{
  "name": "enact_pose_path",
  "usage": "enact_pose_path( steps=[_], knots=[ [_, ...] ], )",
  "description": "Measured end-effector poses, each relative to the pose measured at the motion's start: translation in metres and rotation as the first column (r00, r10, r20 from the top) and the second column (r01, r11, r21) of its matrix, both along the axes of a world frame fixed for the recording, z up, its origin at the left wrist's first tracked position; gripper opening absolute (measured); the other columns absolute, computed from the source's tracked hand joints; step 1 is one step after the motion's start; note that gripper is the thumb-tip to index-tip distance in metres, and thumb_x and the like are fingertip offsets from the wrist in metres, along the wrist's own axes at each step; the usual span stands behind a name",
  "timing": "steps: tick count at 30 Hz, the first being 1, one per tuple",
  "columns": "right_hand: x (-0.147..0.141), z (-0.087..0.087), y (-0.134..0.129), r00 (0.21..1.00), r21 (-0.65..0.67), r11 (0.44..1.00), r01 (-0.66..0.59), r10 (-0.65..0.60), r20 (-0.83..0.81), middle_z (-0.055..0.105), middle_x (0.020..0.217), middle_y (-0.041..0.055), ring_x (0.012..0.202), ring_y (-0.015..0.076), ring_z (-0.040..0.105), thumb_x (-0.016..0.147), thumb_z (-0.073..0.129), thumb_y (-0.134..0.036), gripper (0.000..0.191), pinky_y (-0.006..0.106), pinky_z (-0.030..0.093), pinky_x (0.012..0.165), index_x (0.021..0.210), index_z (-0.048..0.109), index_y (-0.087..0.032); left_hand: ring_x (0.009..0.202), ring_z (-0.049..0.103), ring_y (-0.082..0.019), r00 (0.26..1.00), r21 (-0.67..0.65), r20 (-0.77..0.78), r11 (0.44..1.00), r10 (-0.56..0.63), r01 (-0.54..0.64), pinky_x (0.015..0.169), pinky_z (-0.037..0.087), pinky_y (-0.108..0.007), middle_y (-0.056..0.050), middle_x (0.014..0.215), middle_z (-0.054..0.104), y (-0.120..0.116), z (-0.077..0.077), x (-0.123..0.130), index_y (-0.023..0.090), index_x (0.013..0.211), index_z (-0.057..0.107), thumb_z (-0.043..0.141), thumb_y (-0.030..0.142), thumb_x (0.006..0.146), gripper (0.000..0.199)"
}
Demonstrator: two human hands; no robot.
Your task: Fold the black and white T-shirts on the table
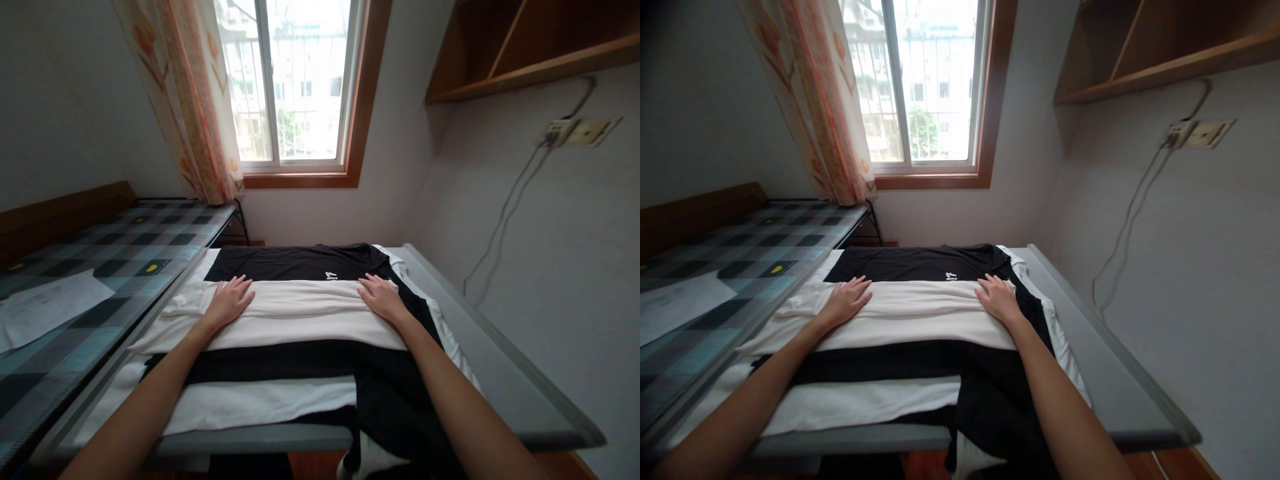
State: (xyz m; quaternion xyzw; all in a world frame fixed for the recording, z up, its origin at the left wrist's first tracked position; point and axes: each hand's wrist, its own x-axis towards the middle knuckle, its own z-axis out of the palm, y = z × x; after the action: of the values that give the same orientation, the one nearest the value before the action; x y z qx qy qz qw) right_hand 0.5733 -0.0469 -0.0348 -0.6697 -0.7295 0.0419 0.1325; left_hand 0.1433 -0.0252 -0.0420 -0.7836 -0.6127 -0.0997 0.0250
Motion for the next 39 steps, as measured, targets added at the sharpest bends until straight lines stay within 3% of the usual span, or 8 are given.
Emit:
enact_pose_path(
  steps=[39],
  knots=[
    [0.0, 0.0001, -0.0016, 1.0, 0.012, 1.0, 0.0, 0.0, -0.002, 0.046, 0.148, 0.0105, 0.138, 0.0286, 0.037, 0.095, 0.04, -0.041, 0.049, 0.044, 0.024, 0.114, 0.134, 0.058, -0.018, 0.141, 0.034, -0.033, 1.0, -0.024, -0.015, 1.0, 0.004, -0.004, 0.112, 0.025, -0.055, -0.013, 0.149, 0.043, -0.0036, 0.0063, 0.003, 0.017, 0.138, 0.053, 0.034, 0.043, 0.096, 0.053]
  ],
)
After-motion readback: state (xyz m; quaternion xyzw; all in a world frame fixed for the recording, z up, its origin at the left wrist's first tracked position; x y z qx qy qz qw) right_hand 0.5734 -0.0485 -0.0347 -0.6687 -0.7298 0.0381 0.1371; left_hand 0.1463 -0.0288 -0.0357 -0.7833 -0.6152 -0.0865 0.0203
